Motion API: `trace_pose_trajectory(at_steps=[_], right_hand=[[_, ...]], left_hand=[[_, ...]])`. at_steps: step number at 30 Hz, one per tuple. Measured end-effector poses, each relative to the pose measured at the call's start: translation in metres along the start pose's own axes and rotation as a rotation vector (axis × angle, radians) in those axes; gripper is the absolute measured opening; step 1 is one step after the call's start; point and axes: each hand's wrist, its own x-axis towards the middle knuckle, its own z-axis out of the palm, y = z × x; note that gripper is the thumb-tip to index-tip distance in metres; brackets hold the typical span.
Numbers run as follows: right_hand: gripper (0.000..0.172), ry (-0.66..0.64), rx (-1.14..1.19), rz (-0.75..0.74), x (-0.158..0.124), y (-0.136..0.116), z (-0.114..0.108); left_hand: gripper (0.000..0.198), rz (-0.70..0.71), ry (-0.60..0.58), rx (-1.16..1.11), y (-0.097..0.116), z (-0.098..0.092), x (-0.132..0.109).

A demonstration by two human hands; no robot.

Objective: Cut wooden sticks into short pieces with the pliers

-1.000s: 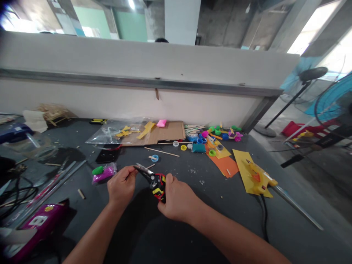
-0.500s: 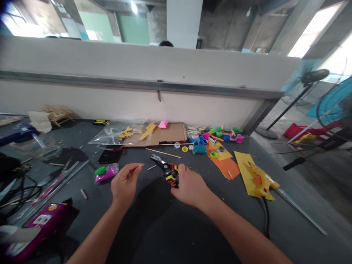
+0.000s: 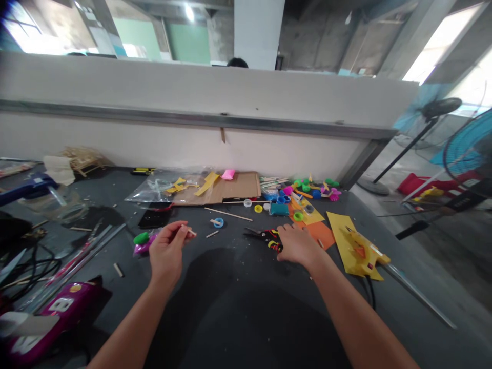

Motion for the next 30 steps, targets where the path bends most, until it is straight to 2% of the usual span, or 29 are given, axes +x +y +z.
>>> trace_pose_trajectory(at_steps=[4,6,8,11,14,17,20,23,28,30], right_hand=[[0.066,0.026,0.005,0.013,-0.003,-0.002,-0.002],[0.058,0.103,0.015,-0.007,-0.008,-0.007,-0.01],[0.043,0.239,0.055,-0.071,-0.013,-0.018,-0.02],[0.021,0.404,0.155,-0.243,-0.016,-0.048,-0.031],[0.023,0.401,0.169,-0.482,-0.006,-0.091,-0.031],[0.028,0.422,0.091,-0.585,0.018,-0.13,-0.022],[0.024,0.404,-0.03,-0.612,0.044,-0.152,-0.011],[0.02,0.371,-0.07,-0.591,0.059,-0.16,-0.004],[0.016,0.403,0.108,-0.504,0.06,-0.162,0.001],[0.014,0.429,0.268,-0.45,0.057,-0.163,0.002]], left_hand=[[0.025,-0.156,-0.058,-0.07,-0.009,0.0,0.006],[0.026,-0.232,-0.105,-0.064,-0.013,0.0,0.007],[0.027,-0.287,-0.134,-0.087,-0.014,-0.001,0.008],[0.03,-0.352,-0.136,-0.148,-0.013,-0.002,0.007],[0.032,-0.405,-0.113,-0.184,-0.01,-0.003,0.007],[0.035,-0.432,-0.107,-0.196,-0.008,-0.003,0.005],[0.037,-0.443,-0.111,-0.226,-0.005,-0.003,0.004],[0.038,-0.454,-0.089,-0.276,-0.004,-0.004,0.004],[0.035,-0.489,-0.041,-0.338,-0.005,-0.006,0.005],[0.034,-0.489,-0.011,-0.336,-0.005,-0.005,0.005]])
